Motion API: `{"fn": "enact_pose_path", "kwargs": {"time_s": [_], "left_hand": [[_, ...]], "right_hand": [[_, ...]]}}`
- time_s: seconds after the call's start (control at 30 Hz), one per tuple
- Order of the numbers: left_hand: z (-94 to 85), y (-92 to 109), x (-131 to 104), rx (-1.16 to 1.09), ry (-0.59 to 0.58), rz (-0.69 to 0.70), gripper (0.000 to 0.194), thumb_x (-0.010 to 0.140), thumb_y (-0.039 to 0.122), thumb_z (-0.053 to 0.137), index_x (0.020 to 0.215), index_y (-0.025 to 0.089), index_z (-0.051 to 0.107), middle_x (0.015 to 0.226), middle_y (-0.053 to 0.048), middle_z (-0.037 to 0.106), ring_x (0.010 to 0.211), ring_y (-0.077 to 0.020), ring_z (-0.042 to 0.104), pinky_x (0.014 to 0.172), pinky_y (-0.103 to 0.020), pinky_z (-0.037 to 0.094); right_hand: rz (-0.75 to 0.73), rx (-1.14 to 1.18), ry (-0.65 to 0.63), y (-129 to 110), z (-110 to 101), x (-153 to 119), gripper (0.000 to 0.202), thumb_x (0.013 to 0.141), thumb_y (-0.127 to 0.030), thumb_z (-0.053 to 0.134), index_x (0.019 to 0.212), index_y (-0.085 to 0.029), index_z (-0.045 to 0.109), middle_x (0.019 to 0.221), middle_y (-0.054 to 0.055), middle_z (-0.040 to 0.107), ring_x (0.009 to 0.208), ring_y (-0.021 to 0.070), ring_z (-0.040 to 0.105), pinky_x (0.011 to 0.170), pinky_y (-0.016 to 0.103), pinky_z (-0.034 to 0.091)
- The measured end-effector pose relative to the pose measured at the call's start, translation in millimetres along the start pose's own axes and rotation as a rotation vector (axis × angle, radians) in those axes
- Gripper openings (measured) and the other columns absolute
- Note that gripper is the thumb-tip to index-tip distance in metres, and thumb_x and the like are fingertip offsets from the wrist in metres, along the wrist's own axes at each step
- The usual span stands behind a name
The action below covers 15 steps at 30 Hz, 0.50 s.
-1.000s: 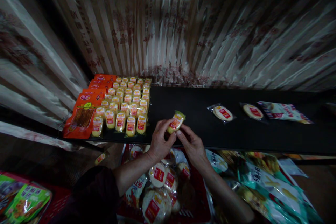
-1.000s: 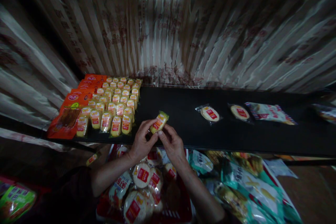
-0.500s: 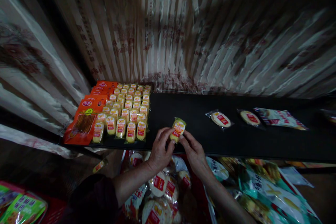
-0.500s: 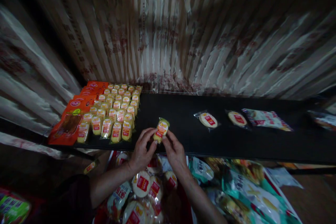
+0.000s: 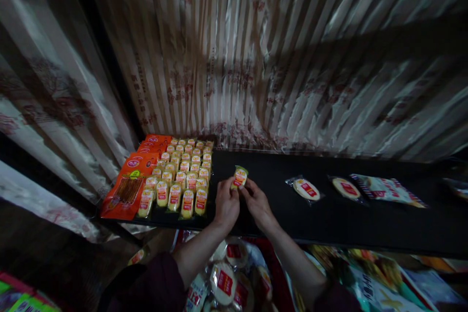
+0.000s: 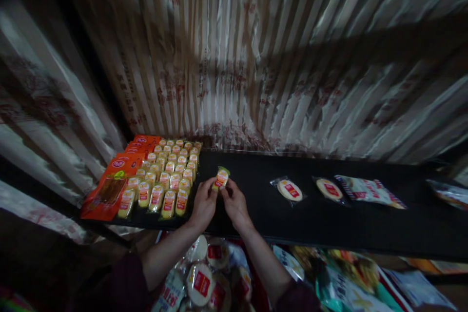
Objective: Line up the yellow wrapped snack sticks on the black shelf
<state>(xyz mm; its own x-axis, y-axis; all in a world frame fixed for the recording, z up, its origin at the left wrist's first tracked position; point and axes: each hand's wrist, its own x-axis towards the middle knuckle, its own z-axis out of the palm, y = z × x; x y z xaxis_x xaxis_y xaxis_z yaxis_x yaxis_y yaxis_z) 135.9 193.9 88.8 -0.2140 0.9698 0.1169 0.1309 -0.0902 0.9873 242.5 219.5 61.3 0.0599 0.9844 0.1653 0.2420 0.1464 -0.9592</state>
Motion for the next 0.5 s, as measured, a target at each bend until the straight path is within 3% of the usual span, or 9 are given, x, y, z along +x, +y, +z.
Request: {"fn": "enact_pose_path", "kwargs": {"time_s": [0.17,0.3,0.5], "left_hand": [[5.8,3,34,0.027,0.032,-0.122,0.032,0.076,0.014,0.049,0.105,0.018,0.060,0.113,-0.011,0.059,0.108,-0.0224,0.052,0.102,-0.037,0.034],[12.7,-3,57,0.074,0.061,-0.109,0.034,0.076,0.015,0.047,0.107,0.015,0.059,0.118,-0.013,0.058,0.114,-0.0238,0.050,0.103,-0.037,0.032],[23.6,-11,91,0.045,0.137,-0.092,0.035,0.076,0.018,0.048,0.110,0.017,0.058,0.133,-0.012,0.049,0.131,-0.0238,0.035,0.111,-0.038,0.019]], "right_hand": [[0.062,0.065,0.097,6,17,36,0.048,0.071,-0.039,0.059,0.115,-0.020,0.054,0.091,0.006,0.069,0.084,0.0208,0.066,0.078,0.038,0.053],[-0.002,0.045,0.113,12,27,60,0.042,0.071,-0.039,0.057,0.110,-0.020,0.055,0.082,0.004,0.069,0.073,0.0194,0.067,0.069,0.035,0.054],[-0.061,0.007,0.080,17,43,97,0.039,0.069,-0.042,0.055,0.103,-0.021,0.058,0.070,-0.002,0.066,0.058,0.0151,0.062,0.060,0.031,0.052]]}}
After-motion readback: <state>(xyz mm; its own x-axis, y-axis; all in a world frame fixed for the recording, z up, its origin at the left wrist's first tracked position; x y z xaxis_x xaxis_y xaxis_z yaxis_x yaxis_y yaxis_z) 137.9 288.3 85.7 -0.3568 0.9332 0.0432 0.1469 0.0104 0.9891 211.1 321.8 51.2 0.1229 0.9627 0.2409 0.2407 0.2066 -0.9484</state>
